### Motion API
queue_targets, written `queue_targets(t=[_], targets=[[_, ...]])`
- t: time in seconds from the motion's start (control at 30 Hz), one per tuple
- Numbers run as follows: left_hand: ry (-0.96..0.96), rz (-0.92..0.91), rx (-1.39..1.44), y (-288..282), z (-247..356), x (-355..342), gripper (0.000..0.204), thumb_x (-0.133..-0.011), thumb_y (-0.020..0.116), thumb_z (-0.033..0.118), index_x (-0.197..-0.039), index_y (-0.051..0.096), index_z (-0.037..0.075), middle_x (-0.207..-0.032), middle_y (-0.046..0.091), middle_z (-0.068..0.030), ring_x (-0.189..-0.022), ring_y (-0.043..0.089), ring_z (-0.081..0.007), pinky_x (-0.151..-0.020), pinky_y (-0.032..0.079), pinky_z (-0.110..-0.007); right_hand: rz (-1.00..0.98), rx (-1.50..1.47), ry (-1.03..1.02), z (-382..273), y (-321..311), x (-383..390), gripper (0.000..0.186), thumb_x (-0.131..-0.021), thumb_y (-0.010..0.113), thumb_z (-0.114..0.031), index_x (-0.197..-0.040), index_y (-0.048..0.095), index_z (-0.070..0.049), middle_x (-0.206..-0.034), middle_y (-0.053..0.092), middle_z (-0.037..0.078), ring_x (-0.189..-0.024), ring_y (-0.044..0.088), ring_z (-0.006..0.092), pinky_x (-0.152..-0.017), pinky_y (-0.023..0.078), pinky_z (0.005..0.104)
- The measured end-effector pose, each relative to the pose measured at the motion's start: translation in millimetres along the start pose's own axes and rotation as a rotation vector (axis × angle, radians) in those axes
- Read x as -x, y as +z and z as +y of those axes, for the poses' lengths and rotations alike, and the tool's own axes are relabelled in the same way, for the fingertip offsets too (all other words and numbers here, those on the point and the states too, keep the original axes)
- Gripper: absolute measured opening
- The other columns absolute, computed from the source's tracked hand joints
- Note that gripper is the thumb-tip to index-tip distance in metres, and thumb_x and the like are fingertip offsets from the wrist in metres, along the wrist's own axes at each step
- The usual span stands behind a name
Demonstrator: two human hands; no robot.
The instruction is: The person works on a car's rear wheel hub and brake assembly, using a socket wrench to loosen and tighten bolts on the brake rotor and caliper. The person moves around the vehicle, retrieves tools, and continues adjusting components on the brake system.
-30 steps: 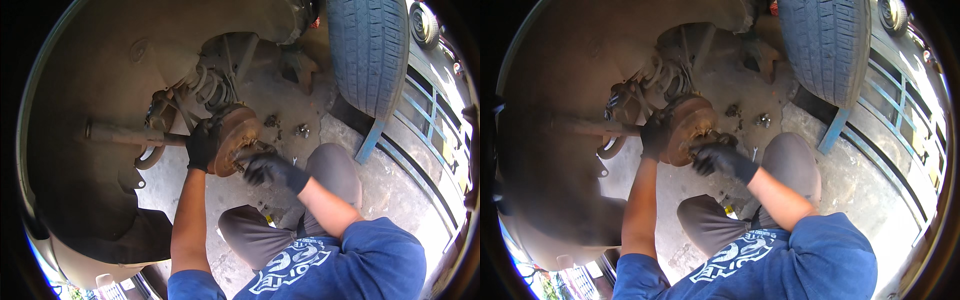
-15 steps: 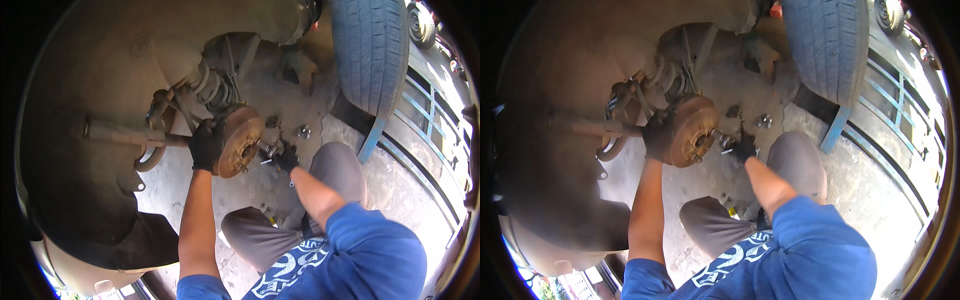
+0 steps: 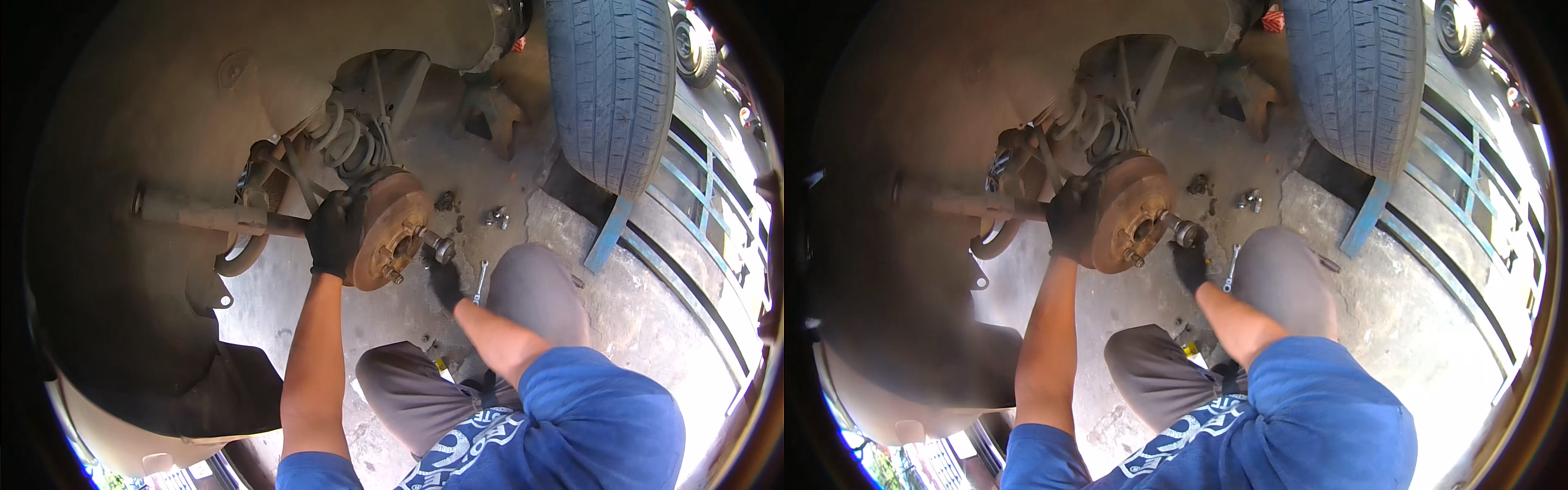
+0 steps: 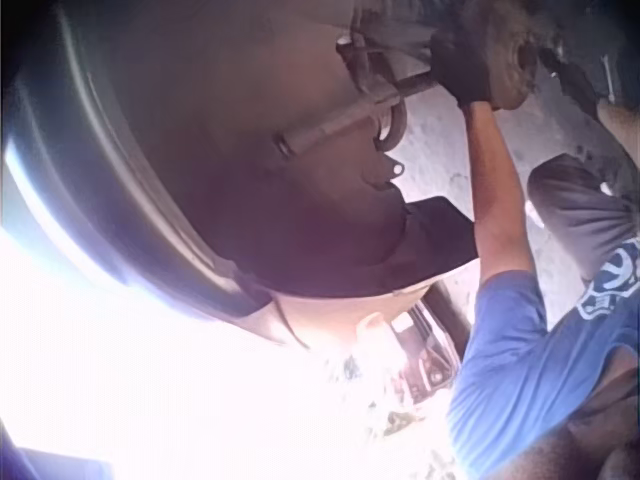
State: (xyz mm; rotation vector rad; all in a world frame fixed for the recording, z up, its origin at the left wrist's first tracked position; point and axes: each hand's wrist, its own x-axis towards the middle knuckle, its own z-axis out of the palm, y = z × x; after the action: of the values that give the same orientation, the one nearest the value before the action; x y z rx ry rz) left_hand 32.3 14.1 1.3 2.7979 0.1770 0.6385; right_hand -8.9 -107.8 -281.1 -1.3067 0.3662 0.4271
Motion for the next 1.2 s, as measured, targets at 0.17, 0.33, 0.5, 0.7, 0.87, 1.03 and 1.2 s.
queue_targets(t=[0.17,0.33,0.5,0.7,0.87,1.03,1.2], targets=[[0.007,0.045,0.004,2.7,-0.4,-0.6,0.036,-0.093,0.066,0.042,-0.097,0.069,0.006,-0.086,0.071,-0.0187,-0.083,0.069,-0.0391,-0.072,0.053,-0.046,-0.362,-0.621,0.589,-34.2,18.0,44.5,0.029,-0.087,0.068,-0.041,-0.086,0.057,-0.014,-0.060,0.046,0.003,-0.050,0.051,0.0245,-0.053,0.049,0.0435],[-0.043,-0.014,0.018,-0.6,1.6,-1.3,0.041,-0.092,0.065,0.045,-0.098,0.069,0.005,-0.085,0.071,-0.0187,-0.084,0.069,-0.0389,-0.073,0.053,-0.047,-0.392,-0.737,0.409,-93.7,-8.9,74.8,0.037,-0.086,0.070,-0.048,-0.090,0.060,-0.013,-0.075,0.062,0.007,-0.062,0.062,0.0250,-0.062,0.055,0.0444],[-0.054,-0.039,0.073,-5.8,6.7,0.8,0.043,-0.092,0.064,0.047,-0.099,0.068,0.005,-0.085,0.071,-0.0190,-0.086,0.069,-0.0386,-0.077,0.053,-0.047,-0.275,-0.600,0.062,-99.9,-29.9,27.8,0.022,-0.091,0.073,-0.028,-0.097,0.059,-0.012,-0.082,0.066,0.005,-0.072,0.067,0.0177,-0.068,0.059,0.0360],[-0.063,-0.064,0.000,-8.1,7.5,0.5,0.042,-0.096,0.059,0.045,-0.103,0.069,0.006,-0.093,0.073,-0.0178,-0.093,0.070,-0.0368,-0.081,0.052,-0.045,-0.145,-0.198,-0.349,-63.5,-39.9,75.2,0.018,-0.087,0.073,-0.008,-0.097,0.058,-0.009,-0.087,0.068,0.005,-0.079,0.068,0.0145,-0.070,0.055,0.0309],[-0.010,-0.017,-0.070,-4.0,3.3,1.4,0.042,-0.095,0.060,0.047,-0.100,0.069,0.006,-0.092,0.074,-0.0164,-0.091,0.070,-0.0374,-0.081,0.053,-0.046,-0.151,0.349,-0.817,-79.9,-22.5,102.5,0.026,-0.080,0.077,-0.013,-0.101,0.062,-0.009,-0.089,0.066,0.012,-0.083,0.067,0.0272,-0.076,0.052,0.0403],[-0.027,-0.002,0.081,-8.3,9.6,2.1,0.050,-0.092,0.062,0.053,-0.098,0.069,0.004,-0.087,0.072,-0.0192,-0.088,0.070,-0.0380,-0.078,0.053,-0.048,0.121,0.724,-1.396,-92.5,-11.2,90.5,0.044,-0.068,0.078,-0.007,-0.108,0.060,-0.009,-0.100,0.061,0.016,-0.093,0.061,0.0416,-0.083,0.051,0.0493],[-0.042,-0.036,0.037,-3.5,4.2,1.8,0.050,-0.093,0.060,0.051,-0.103,0.067,0.003,-0.090,0.072,-0.0195,-0.091,0.069,-0.0402,-0.081,0.052,-0.048,-0.010,0.412,-0.937,-61.6,0.9,83.7,0.044,-0.073,0.082,-0.021,-0.107,0.058,-0.007,-0.101,0.062,0.012,-0.094,0.062,0.0329,-0.082,0.051,0.0455]])
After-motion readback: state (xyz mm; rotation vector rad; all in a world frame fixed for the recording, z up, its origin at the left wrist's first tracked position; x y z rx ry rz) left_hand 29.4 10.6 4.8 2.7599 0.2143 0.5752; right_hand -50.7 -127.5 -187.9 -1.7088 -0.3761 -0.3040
